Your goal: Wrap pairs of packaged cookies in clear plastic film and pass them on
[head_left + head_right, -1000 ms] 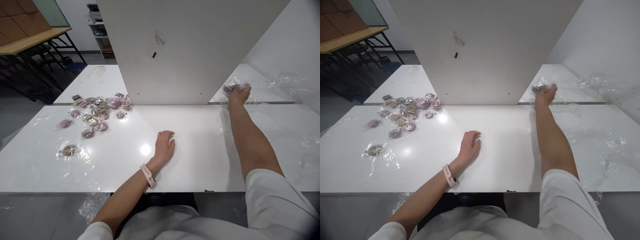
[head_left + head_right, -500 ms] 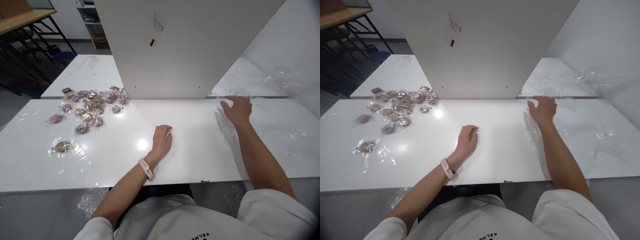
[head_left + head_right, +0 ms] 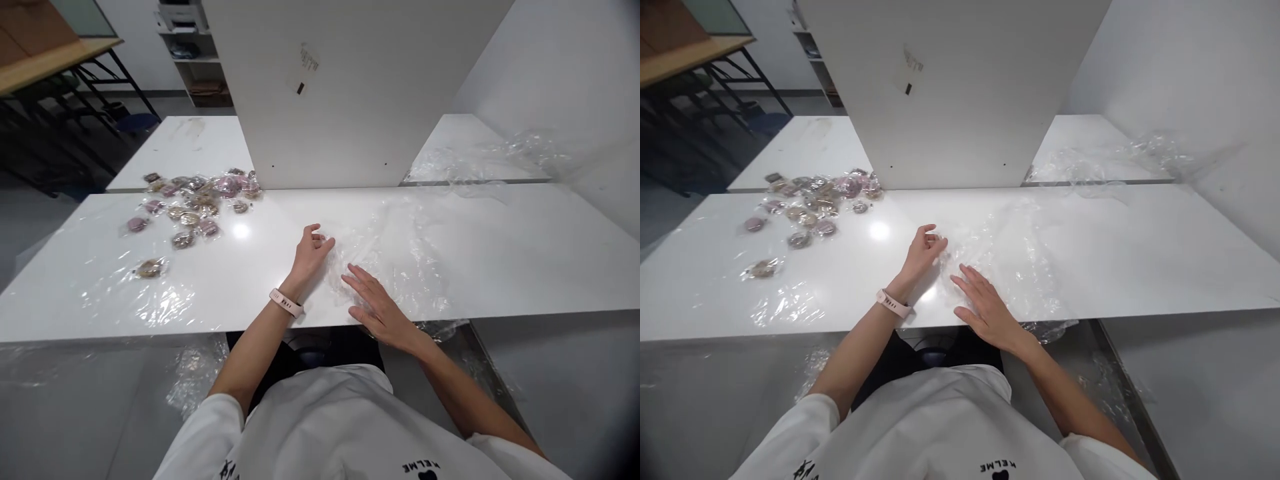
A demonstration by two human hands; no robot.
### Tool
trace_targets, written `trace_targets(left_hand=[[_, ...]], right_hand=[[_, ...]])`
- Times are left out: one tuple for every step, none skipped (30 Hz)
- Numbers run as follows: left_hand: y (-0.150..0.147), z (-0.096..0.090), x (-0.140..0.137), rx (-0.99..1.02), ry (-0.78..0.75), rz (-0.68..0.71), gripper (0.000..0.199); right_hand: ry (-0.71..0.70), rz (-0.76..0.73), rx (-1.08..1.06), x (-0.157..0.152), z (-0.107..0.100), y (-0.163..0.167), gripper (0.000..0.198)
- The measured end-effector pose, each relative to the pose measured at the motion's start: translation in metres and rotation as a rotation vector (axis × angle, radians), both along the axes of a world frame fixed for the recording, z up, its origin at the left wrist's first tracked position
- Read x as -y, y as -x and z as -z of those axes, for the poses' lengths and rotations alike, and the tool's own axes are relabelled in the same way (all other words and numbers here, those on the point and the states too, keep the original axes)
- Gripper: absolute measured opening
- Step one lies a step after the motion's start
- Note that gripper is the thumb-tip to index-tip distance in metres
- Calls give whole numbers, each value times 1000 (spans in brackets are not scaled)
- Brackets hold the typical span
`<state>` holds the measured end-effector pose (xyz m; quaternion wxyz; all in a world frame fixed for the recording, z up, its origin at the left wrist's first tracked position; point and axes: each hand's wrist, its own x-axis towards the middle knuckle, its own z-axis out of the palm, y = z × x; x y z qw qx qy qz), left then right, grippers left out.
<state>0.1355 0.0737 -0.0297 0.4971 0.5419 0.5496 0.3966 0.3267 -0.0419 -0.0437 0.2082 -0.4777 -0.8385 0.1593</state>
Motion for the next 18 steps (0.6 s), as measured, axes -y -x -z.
trace_targets(left_hand=[[6,0,3,-26,-1,4,46],[14,1,6,-55,-14,-1,47],[24,1,9,-78,-37,-29,45],[35,1,11,-90,-65,-78,42],[49,1,14,-94,-95,-145,39],[63,0,17,-97,-122,-217,37],[78,-2,20,-105,-145,-282,35],[94,-4,23,-119,-160,-333,34],[109,-6,27,-145,-165,-372,34],[122,-9,30,-187,-161,-404,33],[135,-11,33,-243,-151,-430,34],[146,-13,36,-309,-139,-450,35],[155,-16,37,-381,-132,-469,35],[163,-18,38,-454,-135,-492,35],[169,-21,38,-524,-149,-518,34],[174,-23,38,-589,-173,-545,32],[178,-26,37,-646,-203,-574,31],[179,-29,38,-693,-234,-599,31]], right_hand=[[-15,-9,-30,-5,-4,3,58],[-32,13,-36,-11,-6,2,57],[-45,60,-21,-19,-5,-4,57],[-49,126,15,-26,-3,-14,57],[-41,198,64,-33,2,-25,59],[-24,264,117,-38,7,-38,60],[-4,322,171,-40,12,-50,61],[14,370,221,-40,16,-60,62],[26,406,263,-37,20,-69,64],[31,428,297,-32,24,-75,65],[31,438,323,-27,26,-79,66],[31,443,340,-21,28,-82,66],[32,442,350,-16,29,-85,67],[36,432,352,-13,29,-87,67],[44,415,345,-11,28,-91,67],[51,402,328,-12,27,-95,67],[61,390,295,-14,24,-101,67],[78,376,245,-17,21,-108,66]])
